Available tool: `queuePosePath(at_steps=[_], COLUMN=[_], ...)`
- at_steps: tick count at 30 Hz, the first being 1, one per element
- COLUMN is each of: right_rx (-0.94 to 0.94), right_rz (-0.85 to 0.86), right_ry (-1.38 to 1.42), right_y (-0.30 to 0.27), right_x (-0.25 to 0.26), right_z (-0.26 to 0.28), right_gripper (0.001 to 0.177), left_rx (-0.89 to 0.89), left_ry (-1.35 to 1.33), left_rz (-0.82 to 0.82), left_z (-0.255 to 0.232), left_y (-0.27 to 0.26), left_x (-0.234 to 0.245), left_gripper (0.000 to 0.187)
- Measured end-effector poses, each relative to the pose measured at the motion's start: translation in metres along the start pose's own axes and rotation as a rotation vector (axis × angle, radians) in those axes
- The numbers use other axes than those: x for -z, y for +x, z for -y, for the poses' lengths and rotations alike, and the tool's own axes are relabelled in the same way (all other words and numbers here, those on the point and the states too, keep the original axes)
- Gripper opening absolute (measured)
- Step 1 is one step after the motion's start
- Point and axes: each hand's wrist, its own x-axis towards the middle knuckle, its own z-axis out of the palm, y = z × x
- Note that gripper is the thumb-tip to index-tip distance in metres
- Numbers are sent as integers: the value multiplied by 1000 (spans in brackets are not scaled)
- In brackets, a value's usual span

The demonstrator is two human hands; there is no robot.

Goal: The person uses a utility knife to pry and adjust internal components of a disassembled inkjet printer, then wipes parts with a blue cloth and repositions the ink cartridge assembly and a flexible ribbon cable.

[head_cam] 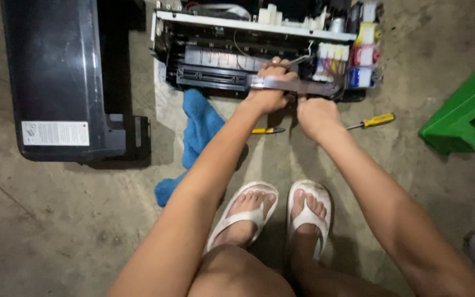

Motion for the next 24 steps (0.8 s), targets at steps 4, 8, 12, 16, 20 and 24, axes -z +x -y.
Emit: queuePosePath(at_steps=[4, 8, 12, 16, 20, 24], right_rx=[19, -12, -14, 13, 26, 10], right_rz=[-43, -76, -61, -76, -36, -39], right_ry=[-114, 4, -13, 37, 135, 201], right_y=[13, 11, 4, -7, -25, -39], right_x=[-19, -46, -30, -17, -2, 24], right_z=[1, 9, 5, 18, 22, 15], right_gripper=[40, 38, 42, 65, 88, 94], left_rx=[-47, -87, -62, -123, -156, -233], left_ry=[73, 133, 127, 138, 168, 239], left_rz=[-89, -244, -142, -199, -195, -303], left_z=[0, 7, -2, 3, 5, 0], left_y=[2, -14, -13, -24, -37, -43], left_x=[-6, -25, -18, -14, -18, -14], left_gripper=[54, 48, 44, 49, 55, 62])
